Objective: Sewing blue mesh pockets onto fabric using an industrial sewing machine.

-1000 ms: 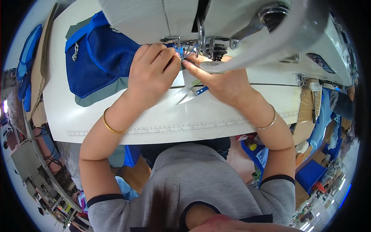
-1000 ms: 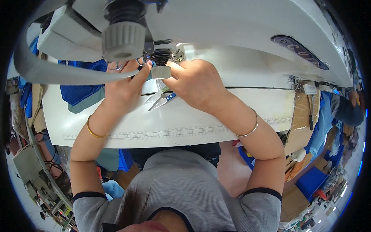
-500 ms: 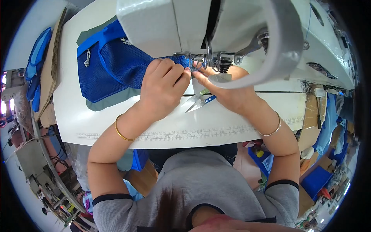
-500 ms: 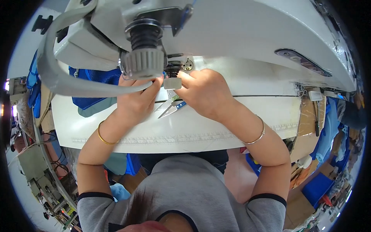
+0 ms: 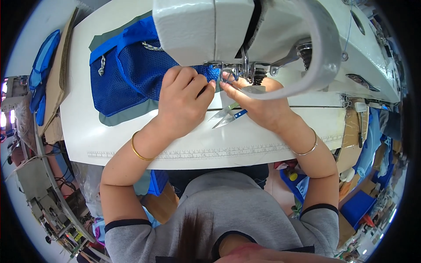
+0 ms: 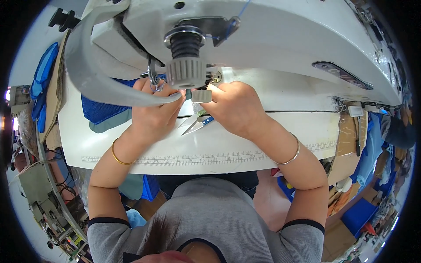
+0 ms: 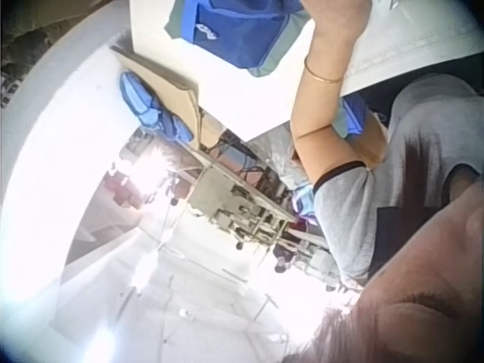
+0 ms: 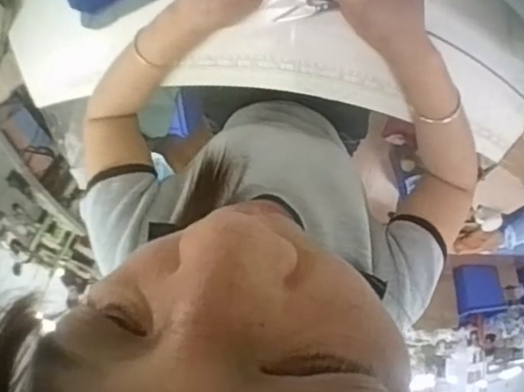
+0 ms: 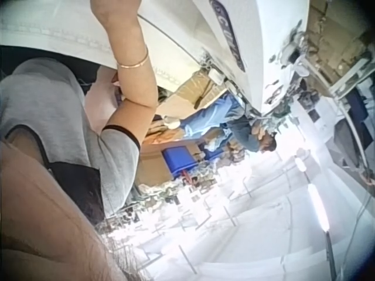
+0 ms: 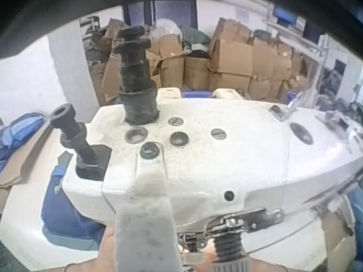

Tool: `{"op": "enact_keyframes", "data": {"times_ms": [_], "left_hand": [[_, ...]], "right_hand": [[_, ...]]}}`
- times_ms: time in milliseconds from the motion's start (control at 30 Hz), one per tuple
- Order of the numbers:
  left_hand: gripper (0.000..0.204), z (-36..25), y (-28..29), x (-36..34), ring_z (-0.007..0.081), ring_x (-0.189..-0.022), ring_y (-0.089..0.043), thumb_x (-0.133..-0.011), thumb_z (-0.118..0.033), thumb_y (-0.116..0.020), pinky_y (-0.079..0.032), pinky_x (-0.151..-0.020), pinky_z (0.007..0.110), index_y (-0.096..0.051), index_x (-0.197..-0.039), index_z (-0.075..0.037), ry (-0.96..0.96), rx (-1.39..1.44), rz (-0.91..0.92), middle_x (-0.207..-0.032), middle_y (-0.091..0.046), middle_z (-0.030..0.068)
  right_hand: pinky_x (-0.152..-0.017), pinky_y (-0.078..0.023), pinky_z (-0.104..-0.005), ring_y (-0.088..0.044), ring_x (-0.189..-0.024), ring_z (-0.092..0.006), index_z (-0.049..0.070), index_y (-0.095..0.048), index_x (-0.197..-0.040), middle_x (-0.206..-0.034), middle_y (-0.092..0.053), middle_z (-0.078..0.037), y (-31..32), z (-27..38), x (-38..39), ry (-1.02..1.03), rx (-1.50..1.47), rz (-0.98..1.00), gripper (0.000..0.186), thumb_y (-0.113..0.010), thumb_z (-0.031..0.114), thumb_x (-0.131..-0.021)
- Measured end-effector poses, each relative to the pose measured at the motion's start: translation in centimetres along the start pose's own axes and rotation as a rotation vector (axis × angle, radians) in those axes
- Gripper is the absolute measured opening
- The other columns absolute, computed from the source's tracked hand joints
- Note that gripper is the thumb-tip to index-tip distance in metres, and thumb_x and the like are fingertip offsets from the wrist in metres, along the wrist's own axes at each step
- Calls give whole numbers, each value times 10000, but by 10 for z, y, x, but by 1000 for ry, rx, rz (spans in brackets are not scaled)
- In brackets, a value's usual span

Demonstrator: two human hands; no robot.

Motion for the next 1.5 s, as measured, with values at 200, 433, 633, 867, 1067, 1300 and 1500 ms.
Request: {"op": "enact_keyframes", "data": {"times_ms": [200, 433, 633, 867, 1067, 1300, 1500], "left_hand": [[72, -2, 3, -1, 236, -812, -593, -744, -21, -721, -465, -784, 383, -649, -749, -17, -5, 54, 56, -784, -580, 56], [104, -1, 6, 1, 242, -844, -610, -724, -18, -716, -484, -780, 375, -674, -818, 0, 11, 85, 145, -875, -643, 82], [283, 7, -1, 1, 258, -945, -618, -714, -59, -692, -521, -787, 377, -681, -984, 27, 47, 55, 120, -1041, -658, 105], [324, 13, -5, 3, 244, -984, -638, -706, -66, -692, -535, -806, 358, -700, -1018, 22, 16, 22, 151, -1067, -682, 103], [316, 12, -5, 1, 239, -961, -644, -707, -55, -698, -537, -799, 365, -698, -1015, 17, -10, 12, 147, -1065, -684, 96], [264, 7, -7, -3, 250, -928, -650, -695, -46, -698, -522, -741, 368, -675, -954, 2, -2, 50, 45, -981, -673, 80], [250, 14, -6, -1, 261, -876, -659, -675, -12, -688, -509, -708, 380, -704, -924, -5, 58, 138, 88, -969, -684, 92]], "right_hand": [[-502, -492, -309, -633, -611, -162, 128, -733, -1214, -1180, -747, 4, -3, -3, 1, -6, -48, -25, 483, -642, -5, -759], [-499, -483, -299, -633, -609, -154, 158, -739, -1229, -1158, -752, 18, -1, -1, 0, -29, 3, 60, 507, -652, 5, -753], [-504, -480, -298, -647, -629, -156, 168, -752, -1217, -1128, -755, 18, 1, -1, 0, -24, -7, -16, 466, -657, 39, -780], [-527, -500, -299, -705, -743, -160, 128, -758, -1170, -1122, -755, 8, -3, -2, 0, -33, -43, -46, 350, -666, 62, -839], [-517, -466, -320, -583, -626, -153, 159, -705, -943, -797, -551, 18, -2, -2, 1, -42, -18, -94, 187, -690, 138, -757], [-511, -448, -316, -583, -631, -146, 147, -604, -766, -808, -543, 18, -2, -1, 1, -6, 21, -93, 99, -683, 132, -709], [-531, -460, -334, -588, -647, -155, 144, -609, -729, -809, -544, 11, -3, 0, 2, -28, -5, -65, 82, -685, 131, -698]]}}
Point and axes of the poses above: each hand's wrist, its own x-axis away from the middle knuckle, its own y-axis out of the back of the hand, z = x × y, the point moved 5 cm from there along -x, towards the middle knuckle
